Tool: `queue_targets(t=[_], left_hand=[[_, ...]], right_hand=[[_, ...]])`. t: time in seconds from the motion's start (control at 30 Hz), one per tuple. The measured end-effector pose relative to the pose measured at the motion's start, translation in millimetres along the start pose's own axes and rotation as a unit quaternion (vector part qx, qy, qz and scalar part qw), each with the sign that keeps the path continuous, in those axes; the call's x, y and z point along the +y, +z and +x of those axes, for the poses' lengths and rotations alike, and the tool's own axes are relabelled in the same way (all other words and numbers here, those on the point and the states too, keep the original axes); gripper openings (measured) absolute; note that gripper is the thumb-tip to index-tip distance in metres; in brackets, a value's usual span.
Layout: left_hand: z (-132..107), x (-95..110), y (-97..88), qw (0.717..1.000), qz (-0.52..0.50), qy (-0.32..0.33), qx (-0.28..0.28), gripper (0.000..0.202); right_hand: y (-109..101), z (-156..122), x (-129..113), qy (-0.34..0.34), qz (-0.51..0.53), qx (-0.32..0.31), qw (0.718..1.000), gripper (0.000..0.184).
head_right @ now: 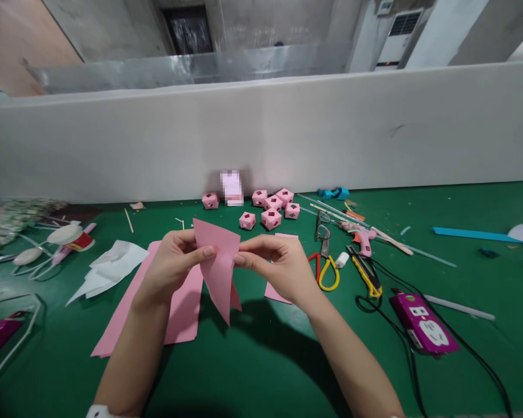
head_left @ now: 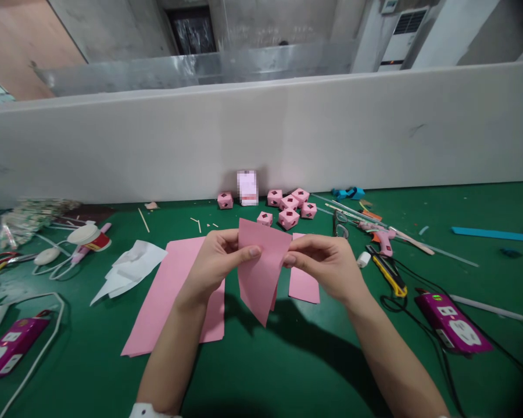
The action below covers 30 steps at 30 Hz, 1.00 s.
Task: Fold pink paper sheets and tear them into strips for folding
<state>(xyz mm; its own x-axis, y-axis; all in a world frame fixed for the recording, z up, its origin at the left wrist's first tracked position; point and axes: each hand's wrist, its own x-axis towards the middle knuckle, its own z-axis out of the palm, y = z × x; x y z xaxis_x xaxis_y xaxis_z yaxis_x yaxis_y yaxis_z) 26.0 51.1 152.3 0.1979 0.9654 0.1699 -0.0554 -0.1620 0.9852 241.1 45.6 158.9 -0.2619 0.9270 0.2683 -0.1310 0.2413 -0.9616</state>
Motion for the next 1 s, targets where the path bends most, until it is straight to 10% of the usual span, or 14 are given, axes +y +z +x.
queue_targets(t=[1.0], left_hand=[[1.2,1.5,0.3,0.999,0.026,0.001,0.03,0.021]], right_hand=[[4.0,4.2,3.4,0.023,0.006,-0.01,1.0,0.023]])
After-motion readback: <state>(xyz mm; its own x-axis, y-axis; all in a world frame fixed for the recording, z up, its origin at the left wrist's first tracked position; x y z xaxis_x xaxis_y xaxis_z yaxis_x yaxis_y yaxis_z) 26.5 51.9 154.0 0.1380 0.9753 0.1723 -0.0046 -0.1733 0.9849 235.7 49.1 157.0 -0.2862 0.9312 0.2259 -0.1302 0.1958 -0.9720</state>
